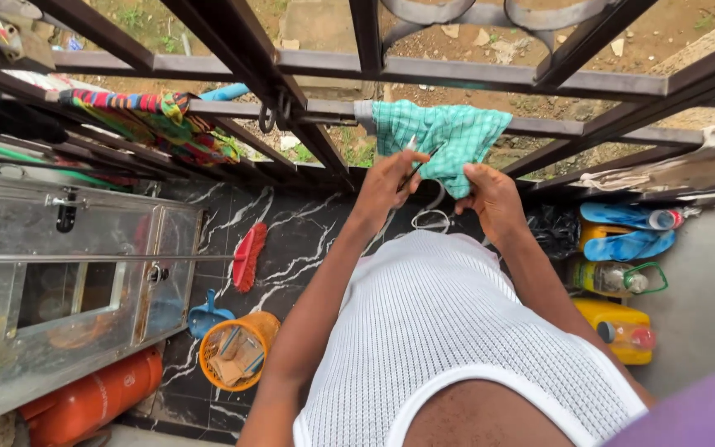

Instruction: Unpacking cables and other items from a cardboard box and placing them into a plastic basket on a balcony.

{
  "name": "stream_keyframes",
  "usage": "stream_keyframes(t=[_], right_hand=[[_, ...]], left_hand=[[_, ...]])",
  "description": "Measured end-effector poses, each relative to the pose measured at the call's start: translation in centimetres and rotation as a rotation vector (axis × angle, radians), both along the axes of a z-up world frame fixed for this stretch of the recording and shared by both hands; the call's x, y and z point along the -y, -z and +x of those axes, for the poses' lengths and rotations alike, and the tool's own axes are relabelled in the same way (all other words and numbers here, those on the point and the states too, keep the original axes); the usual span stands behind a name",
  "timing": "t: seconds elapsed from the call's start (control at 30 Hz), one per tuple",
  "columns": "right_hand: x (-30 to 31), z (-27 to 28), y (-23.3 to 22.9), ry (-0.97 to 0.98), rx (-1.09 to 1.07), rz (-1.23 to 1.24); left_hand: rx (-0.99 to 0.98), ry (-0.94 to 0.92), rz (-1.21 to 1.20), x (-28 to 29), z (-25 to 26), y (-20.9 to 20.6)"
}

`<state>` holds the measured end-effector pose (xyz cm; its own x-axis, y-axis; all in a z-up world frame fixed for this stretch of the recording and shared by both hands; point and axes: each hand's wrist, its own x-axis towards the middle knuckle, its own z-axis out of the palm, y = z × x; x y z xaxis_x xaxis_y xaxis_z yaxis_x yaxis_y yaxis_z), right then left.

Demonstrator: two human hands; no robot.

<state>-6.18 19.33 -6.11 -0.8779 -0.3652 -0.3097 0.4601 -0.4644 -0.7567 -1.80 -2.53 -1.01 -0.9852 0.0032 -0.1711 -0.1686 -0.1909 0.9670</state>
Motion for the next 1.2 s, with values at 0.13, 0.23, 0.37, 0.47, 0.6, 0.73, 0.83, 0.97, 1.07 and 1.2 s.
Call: stream_keyframes(t=[0.13, 0.23, 0.37, 0.47, 0.6, 0.73, 0.83, 0.97, 1.07, 1.2], right_hand=[[0.9, 0.4, 0.3, -0.046, -0.195, 0.141], [1.3, 0.8, -0.4, -0.015, -0.202, 0.133], [1.2, 1.1, -0.6, 0.027, -0.102, -0.008], [0.7, 1.8, -1.0, 0.044, -0.05, -0.025], [-0.1, 1.6, 0.4, 0.058, -0.03, 0.077], [-0.1, 2.0, -0.5, 0.083, -0.032, 0.045], [0.6, 3.1, -1.0, 0.086, -0.062, 0.08], [2.1, 3.8, 0.7, 0.147, -0.148, 0.237], [1.7, 2.9, 2.8, 0.327, -0.101, 0.231], [1.3, 3.8, 1.0, 0.413, -0.011, -0.016]], left_hand=[[-0.006, 0.143, 0.111, -0.6, -1.4, 2.1], [-0.059, 0.204, 0.108, -1.8, -2.0, 4.0], [-0.17, 0.15, -0.167, -3.2, -1.5, 5.2], [-0.146, 0.025, -0.408, -4.3, -0.4, 3.3], [-0.063, -0.089, -0.524, -5.6, 0.1, 2.7], [-0.075, -0.175, -0.569, -5.5, 1.5, 2.6], [-0.108, -0.158, -0.565, -4.8, 2.3, 2.6], [-0.286, -0.144, -0.664, -4.2, 2.5, 3.2], [-0.445, -0.191, -0.669, -4.0, 3.1, 4.9], [-0.361, -0.226, -0.515, -3.7, 5.0, 3.2]])
